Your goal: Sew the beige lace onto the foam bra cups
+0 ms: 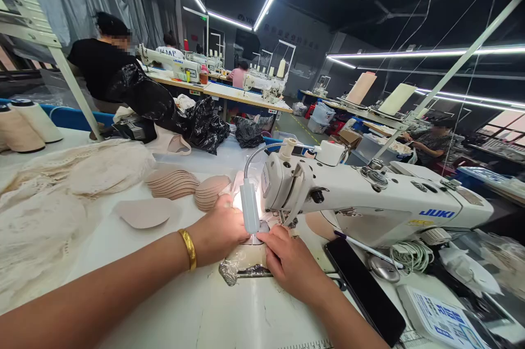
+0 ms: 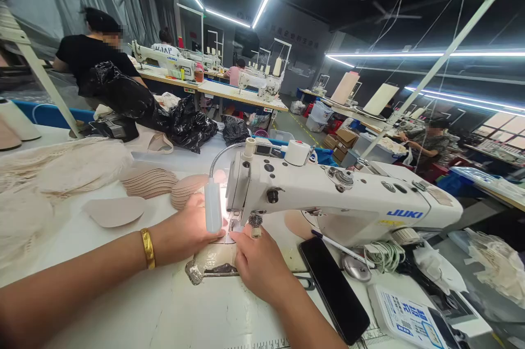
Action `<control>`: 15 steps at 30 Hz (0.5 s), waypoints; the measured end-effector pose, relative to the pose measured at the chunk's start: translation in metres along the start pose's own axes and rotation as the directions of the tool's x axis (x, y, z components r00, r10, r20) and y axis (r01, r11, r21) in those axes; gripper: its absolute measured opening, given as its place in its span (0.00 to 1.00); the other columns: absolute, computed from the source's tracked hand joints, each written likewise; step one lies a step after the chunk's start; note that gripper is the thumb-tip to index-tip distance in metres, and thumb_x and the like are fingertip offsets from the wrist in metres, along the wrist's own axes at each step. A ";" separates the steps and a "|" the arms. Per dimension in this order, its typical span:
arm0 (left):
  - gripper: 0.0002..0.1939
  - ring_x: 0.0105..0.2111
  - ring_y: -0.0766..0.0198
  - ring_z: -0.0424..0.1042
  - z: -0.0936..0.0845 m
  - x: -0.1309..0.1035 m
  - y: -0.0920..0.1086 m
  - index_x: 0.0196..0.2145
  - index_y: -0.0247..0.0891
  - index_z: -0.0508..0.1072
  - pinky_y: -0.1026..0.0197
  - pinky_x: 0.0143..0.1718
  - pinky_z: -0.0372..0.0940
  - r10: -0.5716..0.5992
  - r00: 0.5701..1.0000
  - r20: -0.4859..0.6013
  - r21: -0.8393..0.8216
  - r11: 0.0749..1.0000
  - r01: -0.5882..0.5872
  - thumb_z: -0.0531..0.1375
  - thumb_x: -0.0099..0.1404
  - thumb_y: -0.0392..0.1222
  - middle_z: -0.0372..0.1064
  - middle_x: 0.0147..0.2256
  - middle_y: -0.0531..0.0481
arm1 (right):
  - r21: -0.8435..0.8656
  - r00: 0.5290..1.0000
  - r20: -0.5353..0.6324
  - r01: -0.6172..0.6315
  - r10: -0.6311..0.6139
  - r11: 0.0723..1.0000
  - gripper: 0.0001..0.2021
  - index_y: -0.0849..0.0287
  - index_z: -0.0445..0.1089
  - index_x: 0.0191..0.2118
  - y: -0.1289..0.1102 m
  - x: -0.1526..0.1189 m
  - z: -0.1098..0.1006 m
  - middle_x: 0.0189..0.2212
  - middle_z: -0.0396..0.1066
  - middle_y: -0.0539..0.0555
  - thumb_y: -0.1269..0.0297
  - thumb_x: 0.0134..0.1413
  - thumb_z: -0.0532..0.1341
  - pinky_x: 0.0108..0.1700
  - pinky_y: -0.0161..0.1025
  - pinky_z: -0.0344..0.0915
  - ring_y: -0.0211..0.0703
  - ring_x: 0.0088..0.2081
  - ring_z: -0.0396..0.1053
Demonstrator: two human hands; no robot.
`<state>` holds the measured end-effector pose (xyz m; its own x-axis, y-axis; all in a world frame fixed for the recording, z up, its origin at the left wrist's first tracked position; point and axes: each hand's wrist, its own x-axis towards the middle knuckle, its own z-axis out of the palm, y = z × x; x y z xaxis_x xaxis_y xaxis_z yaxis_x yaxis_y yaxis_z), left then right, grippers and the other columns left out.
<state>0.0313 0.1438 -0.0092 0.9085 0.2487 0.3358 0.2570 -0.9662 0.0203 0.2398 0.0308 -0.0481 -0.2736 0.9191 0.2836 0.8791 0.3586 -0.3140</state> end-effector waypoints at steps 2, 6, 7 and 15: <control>0.10 0.31 0.60 0.70 -0.009 0.009 -0.011 0.26 0.39 0.71 0.50 0.49 0.58 -0.087 0.995 0.057 -0.043 0.995 0.089 0.59 0.64 0.28 0.73 0.27 0.53 | -0.011 1.000 -0.010 0.003 -0.003 1.000 0.18 0.55 0.71 0.52 0.000 0.000 0.001 0.36 0.72 0.56 0.78 0.63 0.53 0.33 0.42 0.65 0.52 0.38 0.69; 0.10 0.45 0.47 0.73 -0.024 0.039 -0.047 0.39 0.37 0.78 0.46 0.51 0.60 -0.457 0.884 -0.098 0.011 0.888 0.460 0.56 0.70 0.36 0.77 0.42 0.40 | -0.026 0.998 -0.058 0.033 -0.035 0.999 0.17 0.53 0.70 0.52 0.000 -0.001 0.002 0.36 0.71 0.55 0.78 0.63 0.54 0.33 0.41 0.65 0.50 0.36 0.69; 0.10 0.49 0.41 0.72 -0.025 0.048 -0.057 0.43 0.35 0.77 0.43 0.51 0.59 -0.542 0.829 -0.134 0.021 0.835 0.550 0.57 0.70 0.40 0.75 0.46 0.35 | -0.028 0.997 -0.063 0.041 -0.043 0.999 0.17 0.53 0.70 0.52 0.000 -0.001 0.002 0.36 0.71 0.55 0.78 0.63 0.54 0.33 0.41 0.65 0.50 0.36 0.70; 0.03 0.37 0.52 0.75 -0.042 0.062 -0.084 0.33 0.38 0.72 0.55 0.39 0.62 -0.770 0.627 -0.121 -0.076 0.637 0.767 0.60 0.66 0.37 0.74 0.30 0.48 | -0.024 0.998 -0.040 0.052 -0.053 0.998 0.16 0.56 0.70 0.53 0.005 -0.004 0.002 0.37 0.73 0.56 0.76 0.65 0.52 0.35 0.43 0.69 0.49 0.36 0.71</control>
<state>0.0526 0.2375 0.0496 0.3318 0.8912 0.3093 0.8356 -0.4299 0.3421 0.2439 0.0294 -0.0529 -0.3035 0.8916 0.3360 0.8730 0.4015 -0.2767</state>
